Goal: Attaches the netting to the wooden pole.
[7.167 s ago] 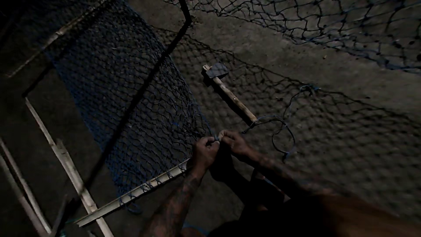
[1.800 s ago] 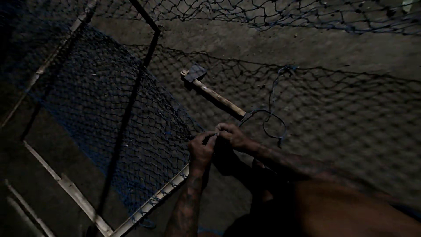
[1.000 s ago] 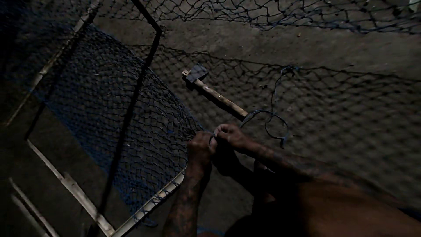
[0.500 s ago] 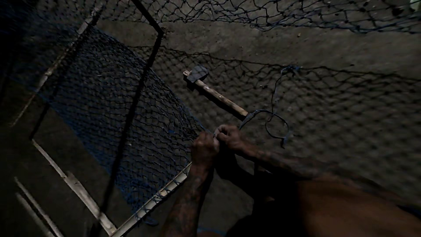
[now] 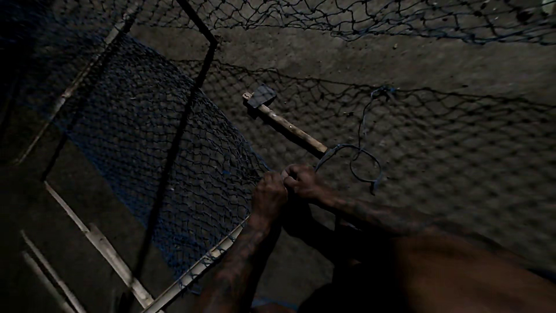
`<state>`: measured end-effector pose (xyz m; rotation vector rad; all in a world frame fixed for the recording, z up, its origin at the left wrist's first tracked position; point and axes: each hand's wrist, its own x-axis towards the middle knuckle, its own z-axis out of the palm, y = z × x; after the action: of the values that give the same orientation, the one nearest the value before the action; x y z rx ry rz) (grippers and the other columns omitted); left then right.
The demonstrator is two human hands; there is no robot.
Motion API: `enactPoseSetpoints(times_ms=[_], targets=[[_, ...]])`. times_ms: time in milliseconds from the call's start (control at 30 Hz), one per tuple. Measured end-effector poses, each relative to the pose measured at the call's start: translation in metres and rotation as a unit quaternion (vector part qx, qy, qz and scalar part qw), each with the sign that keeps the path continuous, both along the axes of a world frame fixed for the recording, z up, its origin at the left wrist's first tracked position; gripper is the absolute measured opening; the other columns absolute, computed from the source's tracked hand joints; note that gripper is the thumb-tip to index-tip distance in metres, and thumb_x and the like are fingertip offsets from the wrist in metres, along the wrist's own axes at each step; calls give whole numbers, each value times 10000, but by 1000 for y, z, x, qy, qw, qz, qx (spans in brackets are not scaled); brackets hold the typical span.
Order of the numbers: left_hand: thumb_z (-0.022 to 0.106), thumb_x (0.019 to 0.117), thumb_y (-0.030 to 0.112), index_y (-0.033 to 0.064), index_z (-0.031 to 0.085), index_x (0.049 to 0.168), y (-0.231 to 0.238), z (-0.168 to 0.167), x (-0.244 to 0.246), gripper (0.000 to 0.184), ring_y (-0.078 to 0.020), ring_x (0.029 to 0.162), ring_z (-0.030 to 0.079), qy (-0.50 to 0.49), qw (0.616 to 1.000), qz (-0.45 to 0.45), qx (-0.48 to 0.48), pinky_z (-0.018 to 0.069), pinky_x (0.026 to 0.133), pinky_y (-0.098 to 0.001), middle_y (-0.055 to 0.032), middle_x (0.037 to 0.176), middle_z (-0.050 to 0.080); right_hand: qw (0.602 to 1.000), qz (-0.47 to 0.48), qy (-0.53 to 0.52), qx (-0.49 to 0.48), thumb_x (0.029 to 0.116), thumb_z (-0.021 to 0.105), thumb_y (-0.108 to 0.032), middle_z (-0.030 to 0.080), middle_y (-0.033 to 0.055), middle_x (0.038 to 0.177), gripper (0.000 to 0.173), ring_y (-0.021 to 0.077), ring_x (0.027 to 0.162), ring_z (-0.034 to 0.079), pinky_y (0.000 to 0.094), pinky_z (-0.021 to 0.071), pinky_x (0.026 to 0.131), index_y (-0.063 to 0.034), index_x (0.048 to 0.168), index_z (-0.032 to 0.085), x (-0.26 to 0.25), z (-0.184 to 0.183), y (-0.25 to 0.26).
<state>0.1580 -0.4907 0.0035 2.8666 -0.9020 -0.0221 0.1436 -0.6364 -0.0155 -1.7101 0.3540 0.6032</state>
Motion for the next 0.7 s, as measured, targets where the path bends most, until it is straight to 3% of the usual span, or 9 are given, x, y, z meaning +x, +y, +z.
enactPoseSetpoints(times_ms=[200, 300, 500, 600, 700], targets=[[579, 954, 99, -66, 700, 936, -2, 6, 0, 206, -338, 765, 731, 36, 999, 24, 32, 591, 599, -439, -215, 915, 699, 1000, 4, 2, -15, 1025, 531, -197, 642, 117, 889, 224, 211, 830, 635, 423, 527, 786, -13, 1014, 658, 2, 3, 4], [532, 1003, 143, -55, 703, 1075, -9, 14, -1, 272, -356, 915, 734, 132, 984, 95, 75, 597, 745, -479, -227, 1084, 709, 1000, -4, 5, -9, 1030, 543, -213, 649, 127, 892, 241, 227, 842, 639, 436, 527, 799, -4, 1018, 663, 2, -3, 7], [510, 1018, 183, -59, 669, 1182, -19, 9, -7, 333, -362, 979, 721, 192, 956, 216, 56, 584, 820, -500, -239, 1191, 684, 995, -49, 73, 53, 1048, 520, -207, 646, 134, 947, 248, 222, 885, 633, 431, 522, 834, 0, 1049, 658, 4, -6, 11], [505, 1021, 182, -59, 622, 1196, -24, 10, -4, 320, -356, 981, 712, 257, 925, 281, -9, 573, 852, -511, -229, 1107, 694, 976, -132, 99, 141, 1043, 521, -144, 616, 84, 841, 203, 152, 763, 597, 353, 522, 733, 6, 990, 648, 2, -9, 13], [508, 1021, 156, -69, 621, 1161, -17, 5, -5, 288, -327, 932, 707, 276, 919, 263, -101, 572, 845, -489, -216, 999, 701, 964, -159, 94, 190, 1040, 515, -116, 610, 46, 794, 185, 106, 712, 592, 297, 525, 685, 5, 978, 640, -1, -10, 7]])
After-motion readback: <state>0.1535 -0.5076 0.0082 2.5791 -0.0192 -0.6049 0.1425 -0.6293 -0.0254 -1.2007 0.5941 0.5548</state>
